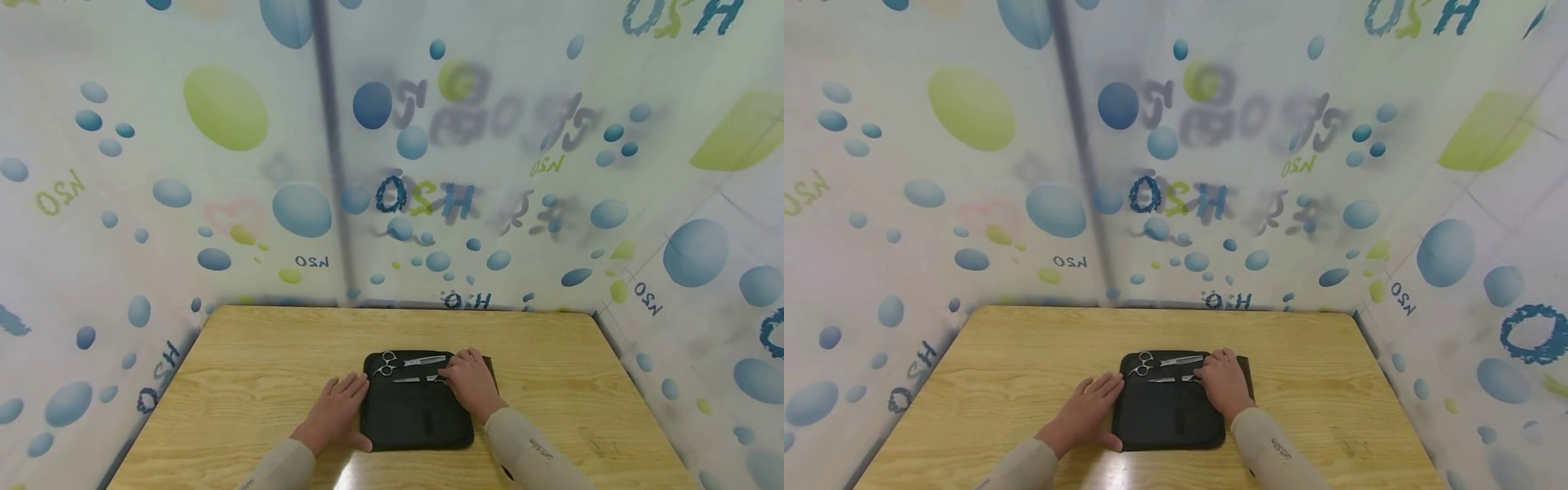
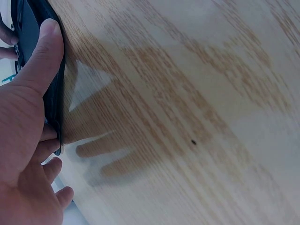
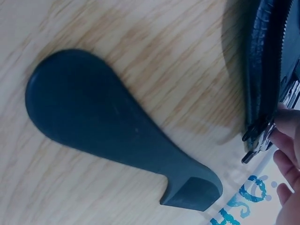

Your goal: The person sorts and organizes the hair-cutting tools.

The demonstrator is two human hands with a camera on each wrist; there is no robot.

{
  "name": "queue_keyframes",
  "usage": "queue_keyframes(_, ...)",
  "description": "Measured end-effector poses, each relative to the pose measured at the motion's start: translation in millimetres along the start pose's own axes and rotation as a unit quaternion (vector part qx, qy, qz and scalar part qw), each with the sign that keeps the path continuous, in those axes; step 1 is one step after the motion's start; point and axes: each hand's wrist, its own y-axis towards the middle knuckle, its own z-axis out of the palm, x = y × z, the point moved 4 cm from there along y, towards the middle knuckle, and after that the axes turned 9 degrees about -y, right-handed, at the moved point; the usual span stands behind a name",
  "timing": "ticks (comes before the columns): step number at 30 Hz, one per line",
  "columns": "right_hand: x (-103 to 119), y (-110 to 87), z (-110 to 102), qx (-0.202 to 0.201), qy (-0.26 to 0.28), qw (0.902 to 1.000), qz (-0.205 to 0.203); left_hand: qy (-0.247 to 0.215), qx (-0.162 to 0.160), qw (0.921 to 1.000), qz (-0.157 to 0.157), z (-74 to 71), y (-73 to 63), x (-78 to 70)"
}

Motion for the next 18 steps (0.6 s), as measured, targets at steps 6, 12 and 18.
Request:
queue_keyframes(6,-0.1,0.3,0.0,-0.005,0.02,0.9998,-0.006,-0.004,0.006,1.0,-0.003,-1.6,-0.2,-0.8)
queue_keyframes(12,1.7,2.6,1.5,-0.013,0.031,0.9994,-0.012,-0.003,0.012,0.9999,-0.005,-0.8,-0.9,-0.9)
queue_keyframes(18,3.9,4.2,1.1,-0.014,0.029,0.9994,-0.01,0.005,0.005,1.0,-0.004,0.1,0.5,-0.1)
